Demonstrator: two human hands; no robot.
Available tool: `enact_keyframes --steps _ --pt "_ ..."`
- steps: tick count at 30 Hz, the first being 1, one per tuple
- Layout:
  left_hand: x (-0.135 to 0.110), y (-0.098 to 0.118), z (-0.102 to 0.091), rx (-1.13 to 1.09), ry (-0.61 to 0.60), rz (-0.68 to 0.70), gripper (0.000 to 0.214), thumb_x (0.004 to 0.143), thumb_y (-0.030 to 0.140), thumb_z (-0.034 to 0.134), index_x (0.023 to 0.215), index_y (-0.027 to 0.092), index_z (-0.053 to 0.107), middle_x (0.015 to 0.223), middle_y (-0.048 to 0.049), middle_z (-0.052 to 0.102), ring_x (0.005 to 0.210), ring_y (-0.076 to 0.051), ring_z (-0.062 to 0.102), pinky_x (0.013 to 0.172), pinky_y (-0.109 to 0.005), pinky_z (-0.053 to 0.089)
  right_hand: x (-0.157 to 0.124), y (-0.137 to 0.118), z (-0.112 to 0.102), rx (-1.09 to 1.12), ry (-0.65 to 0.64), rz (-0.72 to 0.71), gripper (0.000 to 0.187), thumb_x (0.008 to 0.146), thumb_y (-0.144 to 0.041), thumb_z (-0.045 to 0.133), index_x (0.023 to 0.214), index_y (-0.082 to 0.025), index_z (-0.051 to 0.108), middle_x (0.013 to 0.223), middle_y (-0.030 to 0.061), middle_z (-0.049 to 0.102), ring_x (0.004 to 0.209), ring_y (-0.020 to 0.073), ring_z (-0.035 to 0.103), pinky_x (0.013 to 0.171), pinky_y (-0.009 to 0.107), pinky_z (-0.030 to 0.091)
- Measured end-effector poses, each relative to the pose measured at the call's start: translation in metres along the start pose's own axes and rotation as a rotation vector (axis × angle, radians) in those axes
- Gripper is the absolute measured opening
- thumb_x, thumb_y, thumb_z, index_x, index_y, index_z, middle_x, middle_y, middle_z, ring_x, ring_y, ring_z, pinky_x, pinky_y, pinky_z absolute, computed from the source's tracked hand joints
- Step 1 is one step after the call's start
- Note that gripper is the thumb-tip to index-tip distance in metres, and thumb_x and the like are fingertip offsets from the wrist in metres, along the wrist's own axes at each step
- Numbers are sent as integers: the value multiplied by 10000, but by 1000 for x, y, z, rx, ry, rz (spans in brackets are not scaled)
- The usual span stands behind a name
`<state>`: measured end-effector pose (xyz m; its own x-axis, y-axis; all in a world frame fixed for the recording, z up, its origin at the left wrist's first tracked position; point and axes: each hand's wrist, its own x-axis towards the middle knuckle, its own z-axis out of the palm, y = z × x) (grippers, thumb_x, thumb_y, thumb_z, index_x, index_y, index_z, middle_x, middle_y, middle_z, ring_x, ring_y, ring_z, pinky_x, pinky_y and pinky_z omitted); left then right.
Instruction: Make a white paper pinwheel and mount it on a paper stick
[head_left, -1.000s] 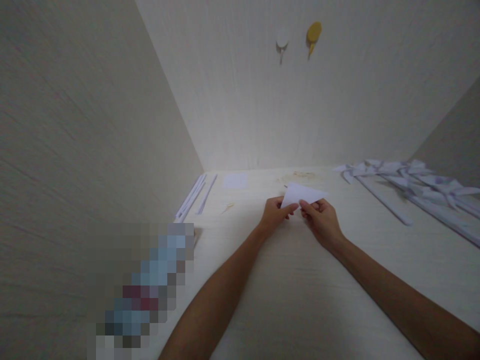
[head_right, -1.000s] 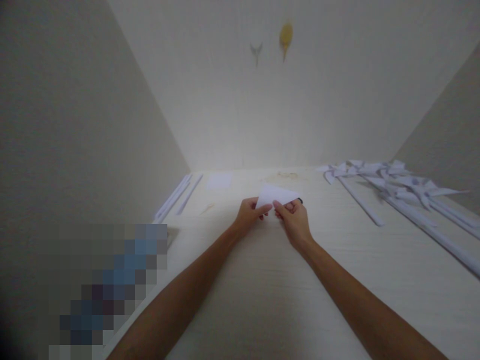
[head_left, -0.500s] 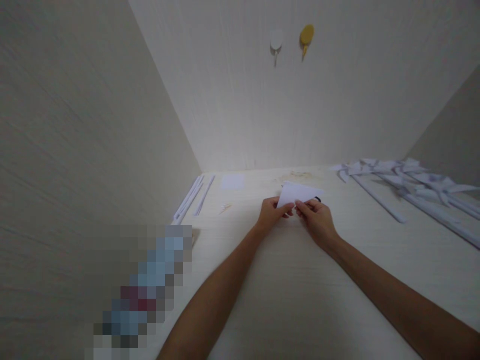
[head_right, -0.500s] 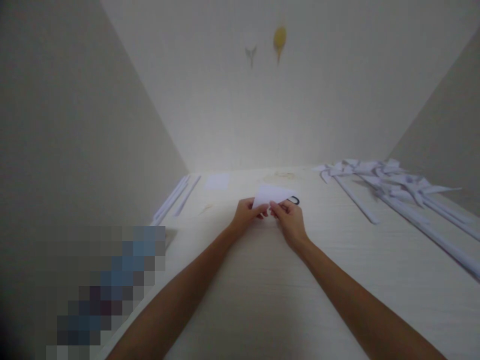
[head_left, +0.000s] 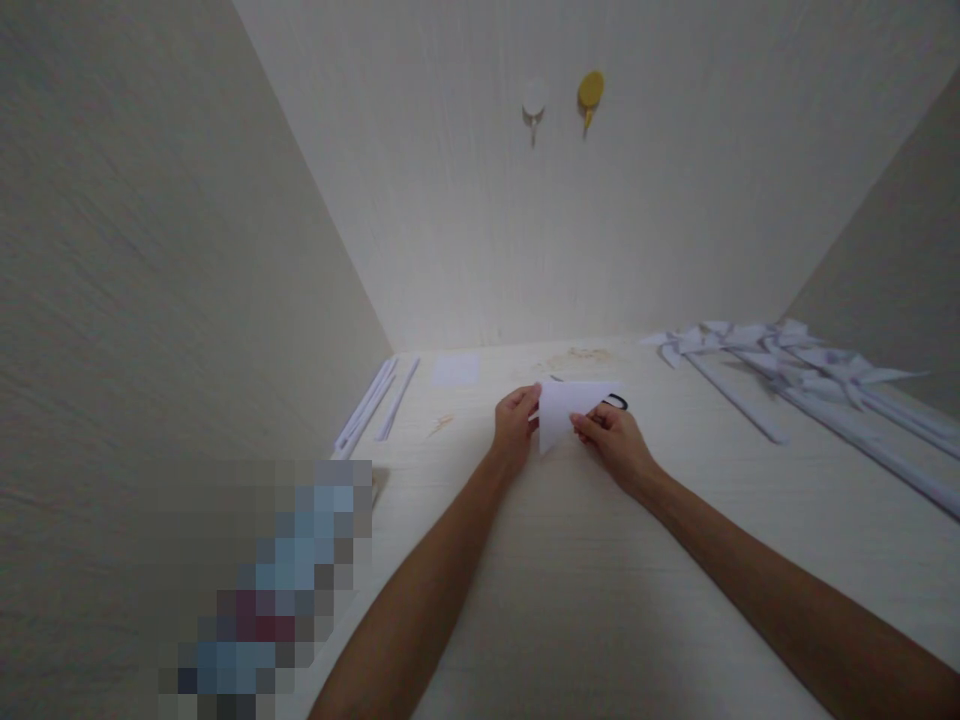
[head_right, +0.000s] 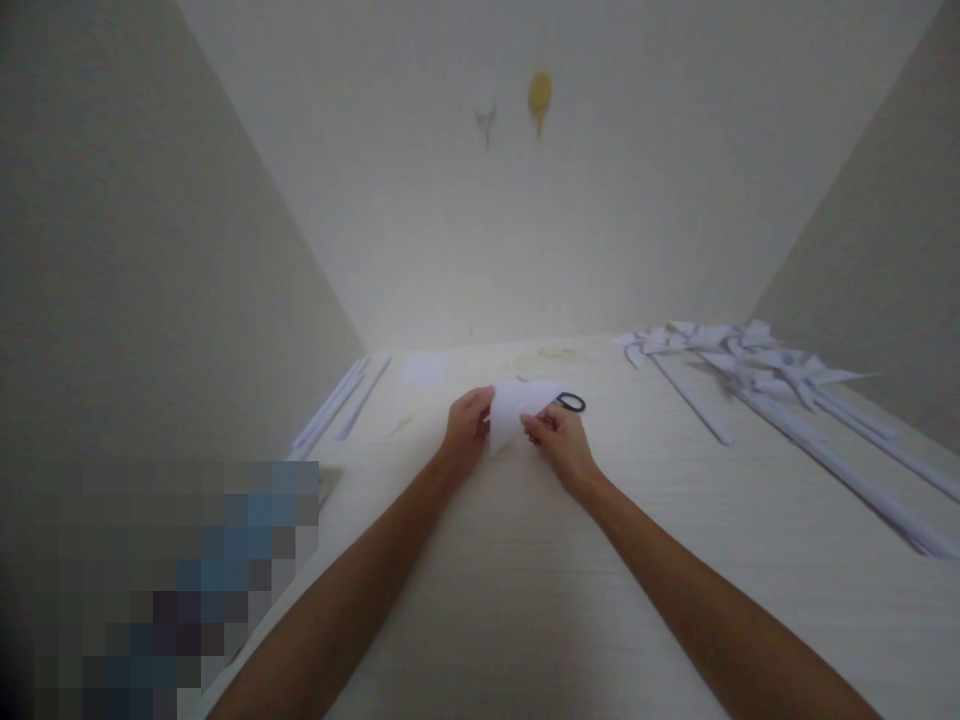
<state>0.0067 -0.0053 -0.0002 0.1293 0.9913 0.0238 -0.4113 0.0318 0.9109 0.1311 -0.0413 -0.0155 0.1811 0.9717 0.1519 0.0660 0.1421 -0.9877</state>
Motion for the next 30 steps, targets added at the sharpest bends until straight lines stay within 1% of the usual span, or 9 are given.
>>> enact_keyframes --steps 3,6,9,12,16,20,24,28,30 --pt "1 1 -1 -70 -30 -9 234 591 366 590 645 142 544 600 3 523 558 -86 499 477 -188 369 0 1 0 9 -23 9 264 609 -362 603 491 -161 479 415 -44 465 374 72 366 375 201 248" --pt "2 -1 -2 -81 -73 -12 233 613 367 576 650 140 540 560 9 507 528 -82 489 472 -186 363 1 2 0 7 -38 6 263 612 -356 601 488 -162 473 417 -47 461 378 70 365 380 201 247" --pt "3 -2 -3 -93 -89 -25 231 621 364 572 646 138 532 537 16 504 498 -79 479 461 -189 351 1 2 -1 7 -61 11 254 618 -350 598 498 -159 480 428 -48 465 391 70 373 391 199 254" --pt "3 -1 -4 -110 -107 -54 246 617 370 574 666 133 533 577 0 538 523 -90 496 464 -196 342 2 2 -2 25 -103 11 235 622 -342 597 518 -153 502 441 -47 474 407 72 386 403 198 262" --pt "2 0 -4 -103 -147 -115 315 610 403 563 743 118 553 657 -40 582 587 -124 528 486 -217 349 3 5 -2 81 -142 7 201 616 -323 605 543 -153 528 465 -48 488 426 74 407 414 197 273" --pt "3 -1 -2 -93 -132 -117 358 618 423 545 792 110 563 669 -54 594 584 -136 533 482 -228 352 3 4 -1 153 -133 23 173 599 -307 619 562 -156 542 503 -39 518 451 77 435 434 200 299" --pt "2 -2 -2 -75 -153 -91 370 615 418 548 814 108 577 674 -55 602 575 -134 534 492 -233 365 2 1 -1 184 -122 32 168 583 -303 630 564 -156 550 499 -39 517 438 75 429 429 204 302" --pt "-2 -5 -5 11 -85 -57 357 626 427 525 773 107 587 667 -52 604 571 -130 533 469 -218 361 2 1 0 233 -157 7 148 590 -297 628 588 -165 561 509 -43 515 445 74 434 438 204 317" --pt "-6 -6 -5 46 -69 -29 325 630 409 523 754 117 591 659 -40 604 577 -128 536 485 -220 377 2 2 0 238 -167 5 138 599 -294 624 593 -170 565 493 -48 503 444 76 435 442 204 324"
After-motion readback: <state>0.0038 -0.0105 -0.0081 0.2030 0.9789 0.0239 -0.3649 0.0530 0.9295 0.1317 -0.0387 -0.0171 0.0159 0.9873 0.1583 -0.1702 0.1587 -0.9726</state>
